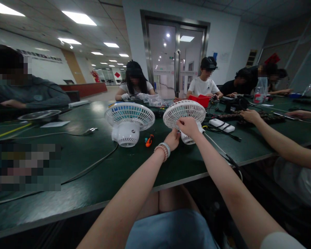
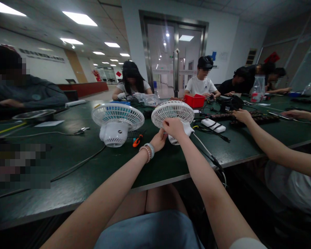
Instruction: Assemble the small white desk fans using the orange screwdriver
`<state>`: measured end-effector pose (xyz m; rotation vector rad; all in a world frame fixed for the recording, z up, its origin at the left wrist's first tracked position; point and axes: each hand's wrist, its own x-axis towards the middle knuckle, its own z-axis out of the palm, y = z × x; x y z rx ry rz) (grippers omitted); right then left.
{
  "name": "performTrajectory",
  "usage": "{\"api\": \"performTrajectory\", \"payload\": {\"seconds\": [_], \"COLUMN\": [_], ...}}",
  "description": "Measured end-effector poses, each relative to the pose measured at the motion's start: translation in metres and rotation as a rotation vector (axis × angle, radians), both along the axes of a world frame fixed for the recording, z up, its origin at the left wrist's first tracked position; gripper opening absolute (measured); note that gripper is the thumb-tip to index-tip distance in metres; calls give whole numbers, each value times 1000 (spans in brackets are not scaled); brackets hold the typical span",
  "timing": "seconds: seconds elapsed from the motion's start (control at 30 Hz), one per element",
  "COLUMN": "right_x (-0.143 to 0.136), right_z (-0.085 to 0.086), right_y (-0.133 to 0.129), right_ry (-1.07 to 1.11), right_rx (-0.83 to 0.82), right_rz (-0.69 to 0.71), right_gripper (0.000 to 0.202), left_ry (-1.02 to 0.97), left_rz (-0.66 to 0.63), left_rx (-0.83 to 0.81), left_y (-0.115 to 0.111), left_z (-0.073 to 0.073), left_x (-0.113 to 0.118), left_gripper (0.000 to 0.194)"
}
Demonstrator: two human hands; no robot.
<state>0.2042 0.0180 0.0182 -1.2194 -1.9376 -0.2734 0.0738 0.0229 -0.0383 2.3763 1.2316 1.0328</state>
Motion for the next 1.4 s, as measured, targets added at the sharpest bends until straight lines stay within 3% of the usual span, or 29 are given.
{"api": "performTrajectory", "payload": {"seconds": [0.33,0.93,1.4], "right_x": [0,0,2], "right_z": [-1,-2,-1], "right_y": [0,2,-1], "right_ry": [-15,0,-74], "right_rx": [-17,-15,-43], "right_rz": [-5,24,-18], "right_gripper": [30,29,30], "left_ry": [25,-4,65], "left_rz": [75,-6,93], "left_rx": [1,118,123], "left_y": [0,4,-2], "left_z": [2,3,5], "left_x": [0,-3,-1], "left_gripper": [22,23,20]}}
